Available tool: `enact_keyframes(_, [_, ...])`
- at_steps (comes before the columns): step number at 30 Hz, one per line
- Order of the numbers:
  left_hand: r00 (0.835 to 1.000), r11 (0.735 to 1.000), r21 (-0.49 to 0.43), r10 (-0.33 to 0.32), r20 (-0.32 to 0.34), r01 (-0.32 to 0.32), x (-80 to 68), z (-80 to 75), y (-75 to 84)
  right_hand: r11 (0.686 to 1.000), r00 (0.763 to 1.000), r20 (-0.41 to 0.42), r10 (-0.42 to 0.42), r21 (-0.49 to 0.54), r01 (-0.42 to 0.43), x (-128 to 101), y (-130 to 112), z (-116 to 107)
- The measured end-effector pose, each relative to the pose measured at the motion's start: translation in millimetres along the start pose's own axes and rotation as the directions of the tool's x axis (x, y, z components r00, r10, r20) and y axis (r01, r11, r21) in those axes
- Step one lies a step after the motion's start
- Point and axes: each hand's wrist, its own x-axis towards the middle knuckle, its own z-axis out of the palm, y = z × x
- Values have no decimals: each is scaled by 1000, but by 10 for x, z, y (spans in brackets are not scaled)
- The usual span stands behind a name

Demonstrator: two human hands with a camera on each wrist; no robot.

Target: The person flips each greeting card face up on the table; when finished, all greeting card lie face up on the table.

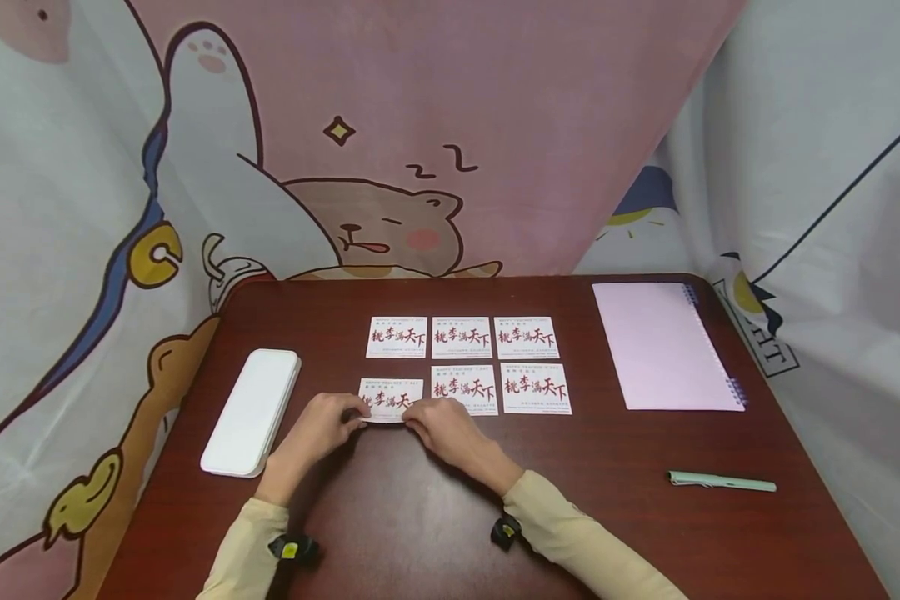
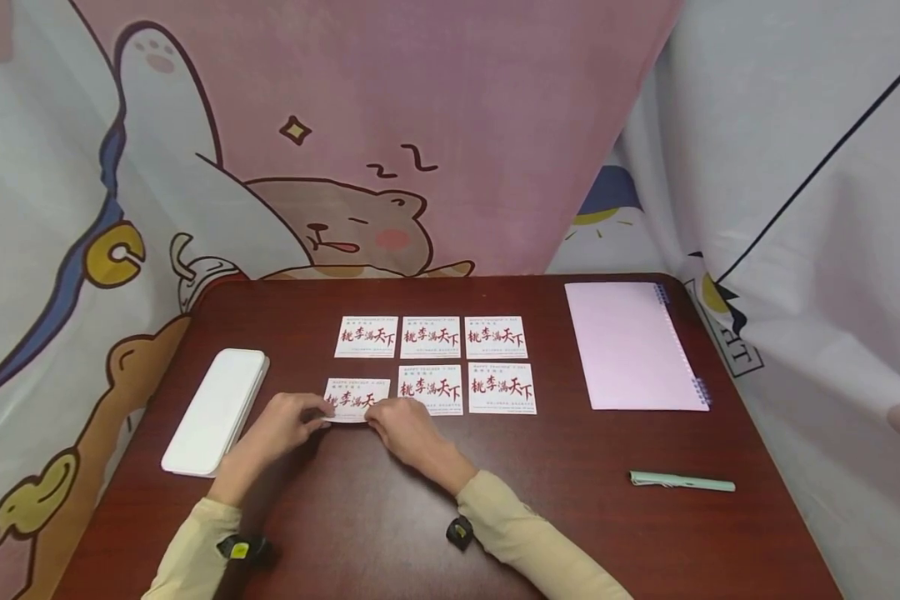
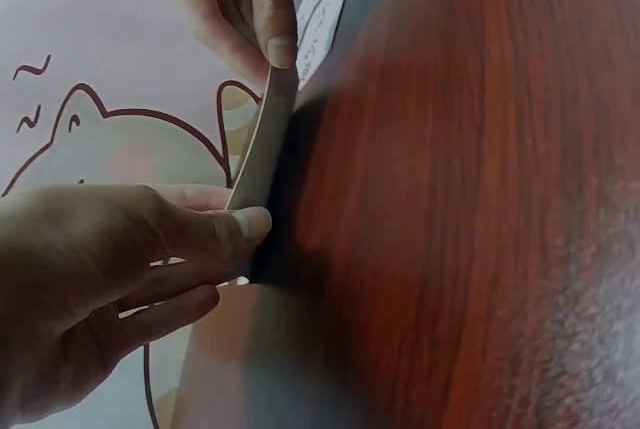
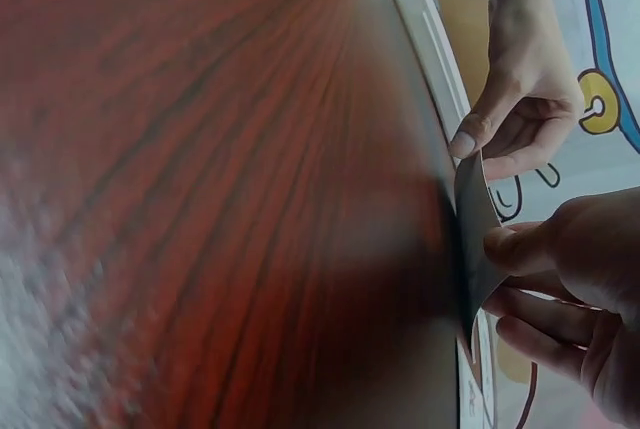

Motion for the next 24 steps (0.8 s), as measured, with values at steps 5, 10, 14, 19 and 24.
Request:
enact_keyframes(5, [1000, 1000, 16, -25, -14, 26, 1, 54, -49, 1000, 1000, 27, 8, -22, -7, 38, 31, 48])
enact_keyframes(10, [999, 1000, 0, -27, -28, 27, 0, 101, -102, 999, 1000, 23, 6, -51, -5, 75, 52, 93])
enact_keyframes(14, [999, 1000, -14, -25, -41, 24, -3, 128, -125, 997, 1000, -2, 2, -81, -2, 89, 70, 126])
enact_keyframes(19, [998, 1000, -14, -10, -70, 9, -14, 173, -139, 993, 999, -33, -5, -116, 1, 89, 111, 170])
enact_keyframes(24, [996, 1000, -11, 2, -92, -3, -15, 204, -143, 994, 999, -36, -7, -107, 3, 93, 141, 193])
